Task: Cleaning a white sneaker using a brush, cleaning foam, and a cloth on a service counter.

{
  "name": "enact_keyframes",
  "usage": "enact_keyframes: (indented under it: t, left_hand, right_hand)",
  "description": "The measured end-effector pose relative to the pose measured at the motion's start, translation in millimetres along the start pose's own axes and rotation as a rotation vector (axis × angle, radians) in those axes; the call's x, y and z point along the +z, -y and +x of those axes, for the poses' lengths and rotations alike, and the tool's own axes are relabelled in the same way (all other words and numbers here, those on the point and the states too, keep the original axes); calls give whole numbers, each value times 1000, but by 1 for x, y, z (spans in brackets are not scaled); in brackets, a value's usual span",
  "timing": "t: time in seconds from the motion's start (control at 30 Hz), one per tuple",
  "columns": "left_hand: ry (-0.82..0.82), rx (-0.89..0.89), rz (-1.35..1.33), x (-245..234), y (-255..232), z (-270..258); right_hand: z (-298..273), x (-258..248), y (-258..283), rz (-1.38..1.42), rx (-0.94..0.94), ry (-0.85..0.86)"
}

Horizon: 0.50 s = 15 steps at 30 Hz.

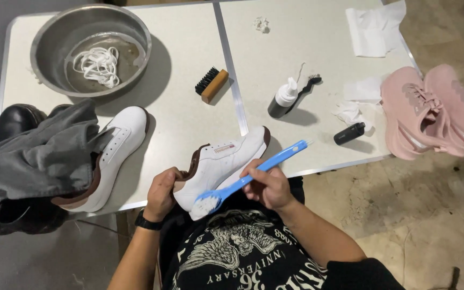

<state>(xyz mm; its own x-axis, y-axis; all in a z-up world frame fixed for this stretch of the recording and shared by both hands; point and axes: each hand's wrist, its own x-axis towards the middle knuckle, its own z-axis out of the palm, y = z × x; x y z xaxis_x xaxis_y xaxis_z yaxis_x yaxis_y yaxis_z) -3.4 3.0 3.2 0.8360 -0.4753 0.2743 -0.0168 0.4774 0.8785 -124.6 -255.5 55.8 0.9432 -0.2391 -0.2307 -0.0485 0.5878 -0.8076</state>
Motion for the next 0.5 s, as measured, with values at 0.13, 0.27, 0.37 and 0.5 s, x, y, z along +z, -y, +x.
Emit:
enact_keyframes:
  t: [0.13,0.27,0.37,0.5]
  left_hand:
    - [-34,31,-40,-5,4,0]
    - [-21,24,-34,-2,5,2]
    - [-18,26,-41,-2,7,0]
    - [-18,17,-63,-2,3,-1]
  right_hand:
    - [24,-20,26,20,-148,-90]
    - [-6,-2,17,-27,-99,3]
    - [4,-20,26,-40,-114,-26]
    - [11,-19,34,-104,-160,-91]
